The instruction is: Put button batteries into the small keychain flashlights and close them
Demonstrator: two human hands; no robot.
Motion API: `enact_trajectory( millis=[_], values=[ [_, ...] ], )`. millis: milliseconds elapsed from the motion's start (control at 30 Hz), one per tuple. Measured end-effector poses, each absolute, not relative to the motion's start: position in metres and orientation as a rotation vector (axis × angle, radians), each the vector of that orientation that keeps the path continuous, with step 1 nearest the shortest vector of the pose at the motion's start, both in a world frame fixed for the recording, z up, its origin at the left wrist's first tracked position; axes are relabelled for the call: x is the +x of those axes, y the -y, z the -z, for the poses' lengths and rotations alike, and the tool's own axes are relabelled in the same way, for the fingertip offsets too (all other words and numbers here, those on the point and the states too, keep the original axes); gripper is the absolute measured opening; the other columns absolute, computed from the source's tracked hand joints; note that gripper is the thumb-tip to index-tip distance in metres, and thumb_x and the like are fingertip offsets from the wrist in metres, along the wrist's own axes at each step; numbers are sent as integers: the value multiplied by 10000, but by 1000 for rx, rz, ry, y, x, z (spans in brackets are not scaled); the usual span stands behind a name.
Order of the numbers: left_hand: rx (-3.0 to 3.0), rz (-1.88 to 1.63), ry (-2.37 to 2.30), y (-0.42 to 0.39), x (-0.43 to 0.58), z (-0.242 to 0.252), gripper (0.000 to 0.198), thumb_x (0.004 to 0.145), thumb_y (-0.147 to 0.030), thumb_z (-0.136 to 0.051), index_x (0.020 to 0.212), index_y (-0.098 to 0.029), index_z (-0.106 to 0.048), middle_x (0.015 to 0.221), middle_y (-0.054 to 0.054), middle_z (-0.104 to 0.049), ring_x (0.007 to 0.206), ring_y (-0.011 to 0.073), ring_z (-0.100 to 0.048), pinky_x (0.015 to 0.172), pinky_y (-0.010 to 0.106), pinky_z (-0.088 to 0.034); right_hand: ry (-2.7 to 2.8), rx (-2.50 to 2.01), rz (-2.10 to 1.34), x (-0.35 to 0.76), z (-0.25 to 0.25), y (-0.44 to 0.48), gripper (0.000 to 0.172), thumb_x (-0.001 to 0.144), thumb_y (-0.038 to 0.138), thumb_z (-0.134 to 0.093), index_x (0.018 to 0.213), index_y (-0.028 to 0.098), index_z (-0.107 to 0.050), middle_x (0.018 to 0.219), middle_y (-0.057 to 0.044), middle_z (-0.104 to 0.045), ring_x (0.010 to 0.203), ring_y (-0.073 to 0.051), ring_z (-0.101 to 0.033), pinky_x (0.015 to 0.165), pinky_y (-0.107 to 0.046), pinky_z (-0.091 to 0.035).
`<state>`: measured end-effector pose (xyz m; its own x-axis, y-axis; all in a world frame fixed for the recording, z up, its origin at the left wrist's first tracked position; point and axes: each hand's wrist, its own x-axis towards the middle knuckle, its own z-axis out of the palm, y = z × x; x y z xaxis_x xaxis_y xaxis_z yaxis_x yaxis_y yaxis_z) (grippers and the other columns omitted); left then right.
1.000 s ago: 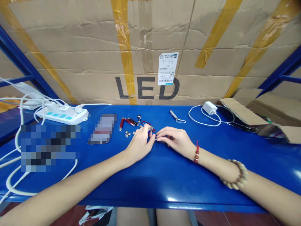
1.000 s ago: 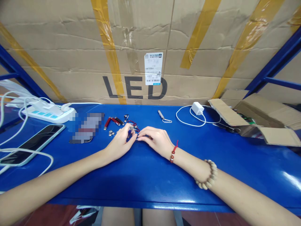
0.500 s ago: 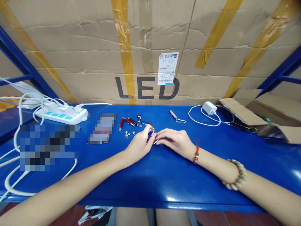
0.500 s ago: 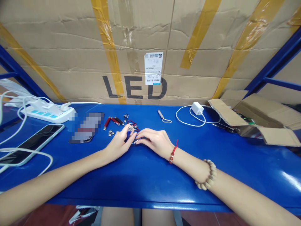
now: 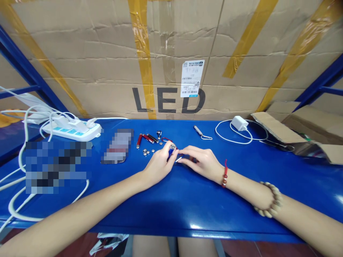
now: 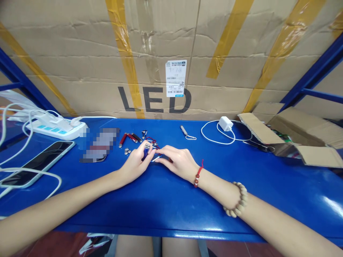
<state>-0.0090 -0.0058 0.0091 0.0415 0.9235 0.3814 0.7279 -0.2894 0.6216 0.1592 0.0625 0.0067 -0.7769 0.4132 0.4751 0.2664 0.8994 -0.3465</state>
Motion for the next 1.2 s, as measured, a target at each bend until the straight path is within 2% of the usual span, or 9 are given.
enact_trajectory(
  millis=[133,633,833,1100,1200],
  values=[
    [2087,-1073,-1676,6,-9,-9,117,879,-264,-386,776,-216,-360,641,-31,-497,543,129,-510,529,218,-351,2548,-415,-302,158,-7,-62,274,888,363,-446,1052,201,-595,954,-54,-650,721,-121,-606,572,-204,-420],
    [2065,-991,-1551,6,-11,-9,147,875,-306,-381,763,-211,-366,618,-38,-483,550,125,-495,520,215,-340,2677,-248,-109,156,-8,-59,279,918,335,-380,874,143,-578,731,-32,-615,582,-99,-554,515,-197,-364],
    [2095,-995,-1498,6,-11,-9,123,888,-300,-356,810,-211,-389,662,-27,-525,581,129,-524,541,211,-356,2695,-240,-92,155,-7,-59,326,925,358,-347,788,137,-545,709,-29,-599,547,-97,-526,503,-199,-363],
    [2104,-1029,-1572,7,-11,-9,162,881,-317,-373,760,-210,-367,612,-37,-481,559,127,-505,514,211,-337,2711,-299,-154,155,-7,-61,346,929,400,-317,872,150,-551,766,-36,-601,625,-109,-559,553,-197,-394],
    [2093,-1070,-1617,6,-11,-7,152,879,-312,-386,769,-211,-359,591,-48,-461,511,114,-480,502,207,-328,2668,-396,-231,155,-8,-62,332,926,397,-332,830,154,-536,749,-27,-581,605,-102,-538,548,-194,-389]
  ],
)
